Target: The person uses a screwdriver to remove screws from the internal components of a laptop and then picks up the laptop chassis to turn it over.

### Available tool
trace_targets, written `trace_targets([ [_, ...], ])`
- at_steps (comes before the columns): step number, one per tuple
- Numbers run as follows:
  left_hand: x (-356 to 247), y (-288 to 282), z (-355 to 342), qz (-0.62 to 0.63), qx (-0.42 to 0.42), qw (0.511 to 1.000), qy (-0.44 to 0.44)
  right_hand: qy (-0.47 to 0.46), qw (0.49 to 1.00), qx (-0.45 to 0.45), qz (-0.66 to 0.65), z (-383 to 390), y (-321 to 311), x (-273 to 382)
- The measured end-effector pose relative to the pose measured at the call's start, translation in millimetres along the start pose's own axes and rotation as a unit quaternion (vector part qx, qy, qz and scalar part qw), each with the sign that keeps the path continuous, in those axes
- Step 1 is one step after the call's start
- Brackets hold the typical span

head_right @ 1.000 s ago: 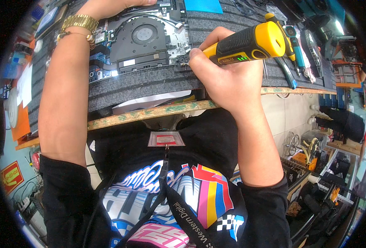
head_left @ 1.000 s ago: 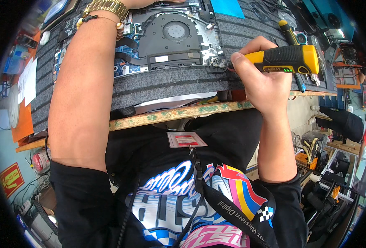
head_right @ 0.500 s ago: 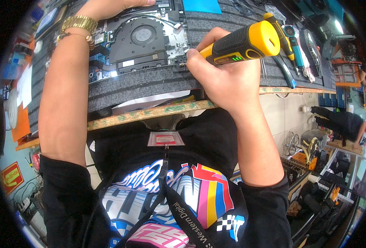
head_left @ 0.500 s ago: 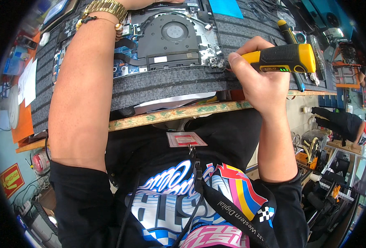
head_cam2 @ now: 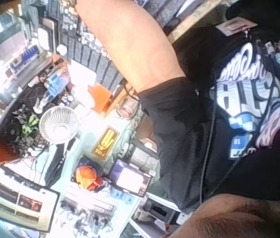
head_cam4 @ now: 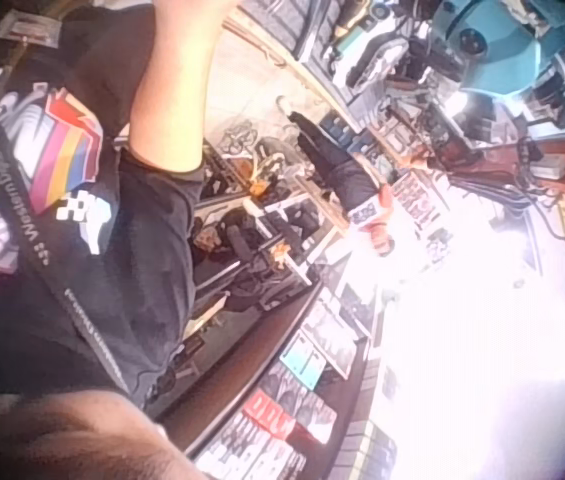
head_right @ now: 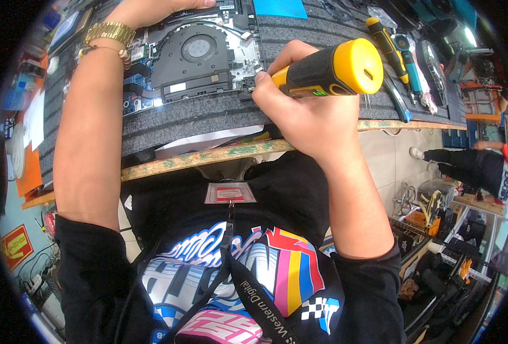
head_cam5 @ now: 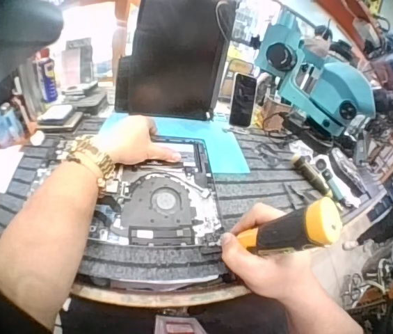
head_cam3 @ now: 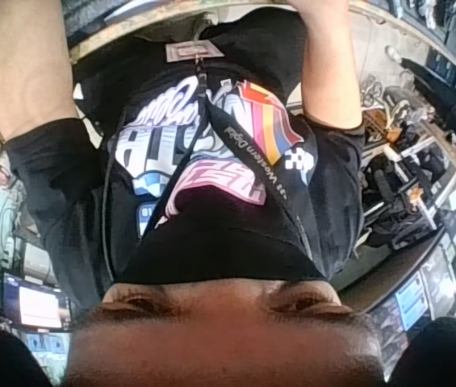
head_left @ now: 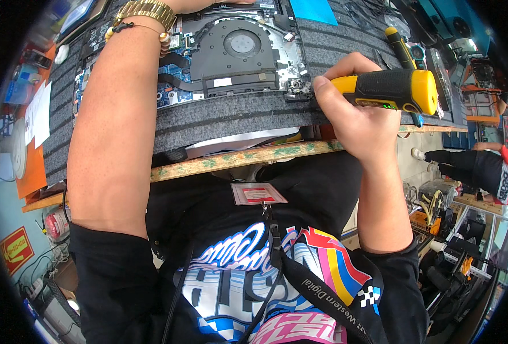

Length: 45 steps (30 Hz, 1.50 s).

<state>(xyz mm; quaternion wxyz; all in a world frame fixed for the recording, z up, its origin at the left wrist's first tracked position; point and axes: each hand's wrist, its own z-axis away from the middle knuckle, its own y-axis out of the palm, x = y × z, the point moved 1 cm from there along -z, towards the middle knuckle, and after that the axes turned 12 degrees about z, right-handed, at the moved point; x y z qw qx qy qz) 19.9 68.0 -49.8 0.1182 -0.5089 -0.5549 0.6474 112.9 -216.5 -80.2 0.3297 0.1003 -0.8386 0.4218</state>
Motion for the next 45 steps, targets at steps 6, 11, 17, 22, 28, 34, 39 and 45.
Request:
trace_targets([
  [6, -1.1, 0.6, 0.6, 0.003, -0.004, 1.0, -0.001, -0.011, 1.0, -0.013, 0.004, 0.3, 0.3, -2.4],
  [11, -2.5, -0.8, 1.7, 0.0, 0.002, 1.0, -0.002, 0.011, 1.0, 0.011, 0.008, 1.5, -2.0, 0.2],
  [17, 2.4, 2.3, -4.2, 0.001, 0.003, 1.0, -0.015, 0.016, 1.0, -0.017, -0.013, 0.2, 0.7, -2.0],
  [22, -1.3, 0.4, 0.5, 0.008, -0.004, 1.0, -0.003, 0.021, 0.999, -0.025, -0.029, 0.4, 1.7, -5.4],
  [28, -5.6, -3.4, 1.8, 0.013, 0.018, 1.0, -0.015, 0.015, 0.999, -0.027, -0.032, 1.6, 3.2, -8.5],
  [34, -3.5, -0.9, 2.6, 0.013, 0.0, 1.0, -0.008, 0.022, 0.999, -0.031, -0.032, 3.8, 3.7, -7.5],
  [39, -5.2, -2.5, 2.5, 0.01, 0.01, 1.0, -0.014, 0.016, 0.999, -0.032, -0.03, 3.8, 3.4, -9.7],
  [45, -5.0, -1.9, 3.7, 0.011, 0.003, 1.0, -0.015, 0.033, 0.998, -0.041, -0.027, 4.0, 0.9, -6.0],
])
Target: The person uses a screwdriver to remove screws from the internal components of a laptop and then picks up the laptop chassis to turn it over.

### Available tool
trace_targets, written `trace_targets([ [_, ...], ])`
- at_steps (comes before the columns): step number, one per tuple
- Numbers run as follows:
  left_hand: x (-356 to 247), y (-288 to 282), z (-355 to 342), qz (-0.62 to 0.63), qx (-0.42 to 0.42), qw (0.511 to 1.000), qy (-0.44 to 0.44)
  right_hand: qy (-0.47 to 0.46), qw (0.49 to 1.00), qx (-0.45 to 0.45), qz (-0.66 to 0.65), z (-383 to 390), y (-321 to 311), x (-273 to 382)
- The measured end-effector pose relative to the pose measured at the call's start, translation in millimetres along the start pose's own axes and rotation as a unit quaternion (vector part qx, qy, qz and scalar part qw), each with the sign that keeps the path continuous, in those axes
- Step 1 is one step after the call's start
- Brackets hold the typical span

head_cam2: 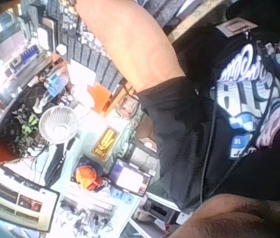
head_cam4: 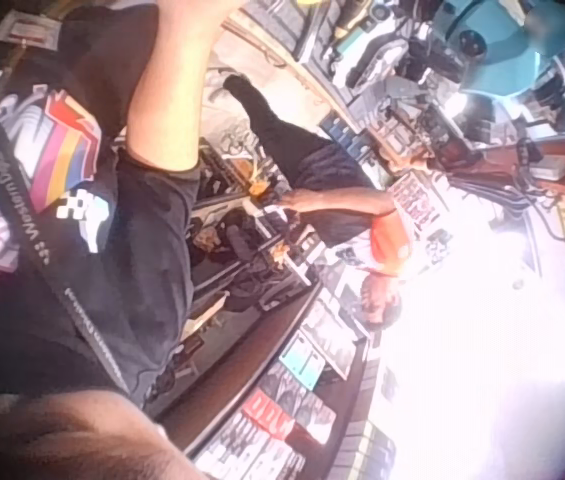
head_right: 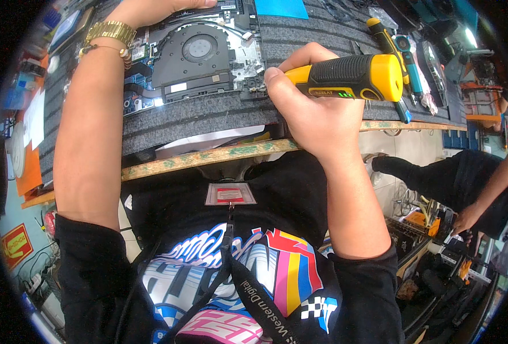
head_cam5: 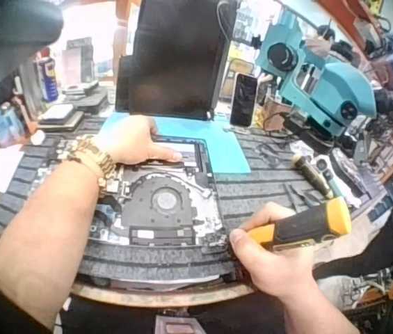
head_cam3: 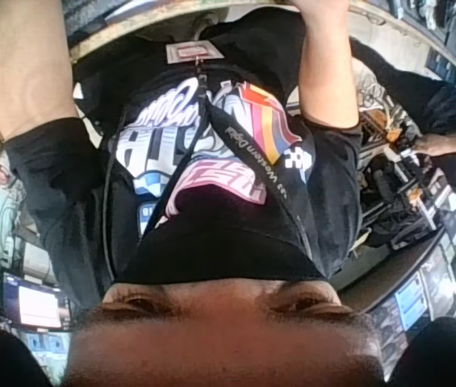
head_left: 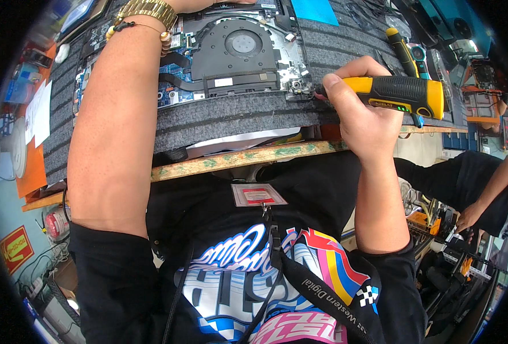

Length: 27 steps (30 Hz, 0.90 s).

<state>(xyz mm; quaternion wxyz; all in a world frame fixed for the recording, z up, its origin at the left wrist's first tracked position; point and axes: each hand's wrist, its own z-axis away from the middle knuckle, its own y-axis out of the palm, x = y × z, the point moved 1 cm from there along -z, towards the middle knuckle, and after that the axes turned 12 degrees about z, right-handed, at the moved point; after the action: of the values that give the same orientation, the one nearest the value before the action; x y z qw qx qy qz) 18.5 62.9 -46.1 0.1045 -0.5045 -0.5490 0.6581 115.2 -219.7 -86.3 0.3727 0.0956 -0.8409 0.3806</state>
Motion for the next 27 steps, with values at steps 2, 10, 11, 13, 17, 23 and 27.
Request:
trace_targets([
  [2, -0.9, -0.3, 0.1, -0.001, 0.003, 1.0, -0.003, 0.001, 1.0, 0.005, -0.003, 0.5, -0.6, -1.3],
  [10, -0.7, -1.3, -0.1, 0.007, 0.011, 1.0, 0.003, -0.012, 1.0, 0.017, -0.001, 1.1, 1.2, 2.4],
  [11, -0.6, -1.9, -0.4, 0.007, 0.011, 1.0, 0.002, -0.002, 1.0, 0.018, -0.008, 1.3, 1.5, 4.5],
  [13, 0.7, -0.4, -0.9, 0.008, 0.005, 1.0, 0.005, -0.006, 1.0, 0.017, -0.006, 1.3, 3.1, 3.7],
  [17, -0.3, -0.1, -0.7, -0.002, -0.003, 1.0, 0.009, -0.003, 1.0, 0.019, 0.0, -0.5, 2.3, 4.4],
  [23, -5.7, -10.2, 8.0, 0.013, -0.038, 0.999, 0.019, 0.129, 0.974, -0.025, -0.186, 1.7, 0.4, 6.9],
  [27, -28.1, -27.8, 22.2, -0.001, -0.13, 0.99, 0.055, 0.064, 0.969, -0.026, -0.236, 20.4, -6.4, -16.4],
])
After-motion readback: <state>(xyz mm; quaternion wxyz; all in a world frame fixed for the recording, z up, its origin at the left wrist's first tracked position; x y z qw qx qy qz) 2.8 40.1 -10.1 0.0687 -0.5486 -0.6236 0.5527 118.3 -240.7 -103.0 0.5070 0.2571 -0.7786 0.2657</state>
